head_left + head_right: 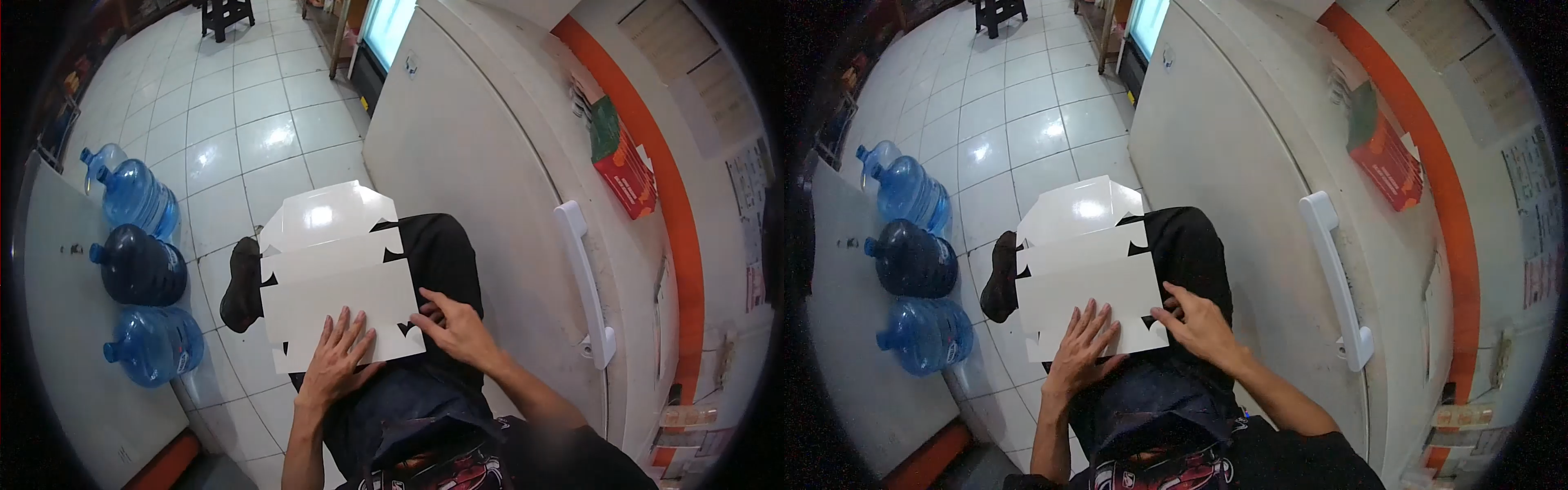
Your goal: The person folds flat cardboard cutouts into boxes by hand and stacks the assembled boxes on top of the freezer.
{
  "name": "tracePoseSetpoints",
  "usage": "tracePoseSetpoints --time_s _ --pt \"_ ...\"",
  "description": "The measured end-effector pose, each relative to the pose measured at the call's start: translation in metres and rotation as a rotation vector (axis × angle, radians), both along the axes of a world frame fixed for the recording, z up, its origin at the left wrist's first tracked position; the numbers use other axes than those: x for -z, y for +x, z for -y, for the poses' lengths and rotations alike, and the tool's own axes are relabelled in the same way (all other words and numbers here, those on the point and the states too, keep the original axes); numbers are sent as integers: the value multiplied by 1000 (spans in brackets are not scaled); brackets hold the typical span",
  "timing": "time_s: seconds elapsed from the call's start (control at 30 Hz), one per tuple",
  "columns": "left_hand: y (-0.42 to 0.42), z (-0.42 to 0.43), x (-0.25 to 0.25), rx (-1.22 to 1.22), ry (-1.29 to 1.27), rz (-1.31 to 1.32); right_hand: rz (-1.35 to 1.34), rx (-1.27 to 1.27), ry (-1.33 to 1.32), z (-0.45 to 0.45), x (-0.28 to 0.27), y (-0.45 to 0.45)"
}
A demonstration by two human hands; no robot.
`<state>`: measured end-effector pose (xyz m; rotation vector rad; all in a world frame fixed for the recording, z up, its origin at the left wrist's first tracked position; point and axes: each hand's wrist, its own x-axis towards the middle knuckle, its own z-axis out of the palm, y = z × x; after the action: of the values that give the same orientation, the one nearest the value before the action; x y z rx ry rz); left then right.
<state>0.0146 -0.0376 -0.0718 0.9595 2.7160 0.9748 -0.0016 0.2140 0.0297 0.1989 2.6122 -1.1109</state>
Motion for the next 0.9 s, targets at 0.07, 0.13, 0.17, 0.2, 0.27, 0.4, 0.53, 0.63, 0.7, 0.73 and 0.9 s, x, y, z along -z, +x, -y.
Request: tracePoseSetpoints --time_s 0.07,0.13,0.17,0.2,0.27,0.4,0.53,0.63,0.7,0.73,0.9 --pt "4 -2 7 13 -29 -85 73 52 -97 9 19 5" --pt "8 -10 17 21 -58 -245 69 80 -194 9 35 9" --pt "10 -11 20 12 -15 -256 67 87 -219 9 40 11" --pt "11 -12 19 3 28 -261 49 136 -313 9 37 10" --pt "16 -16 14 -24 119 -263 32 229 -504 7 26 11" --pt "8 -48 -12 -22 242 -234 7 387 -479 -27 6 23" --pt "2 -66 -8 61 194 -146 -36 365 -255 -67 -2 43" --pt "2 -74 10 112 104 -159 -128 159 158 -75 -10 55" --pt "-3 -74 10 133 51 -166 -231 -38 328 -78 -11 56" --pt "-6 -72 3 142 33 -150 -249 -119 362 -76 -15 55" --pt "-12 -70 -4 193 15 -88 -187 -488 615 -74 -21 50"
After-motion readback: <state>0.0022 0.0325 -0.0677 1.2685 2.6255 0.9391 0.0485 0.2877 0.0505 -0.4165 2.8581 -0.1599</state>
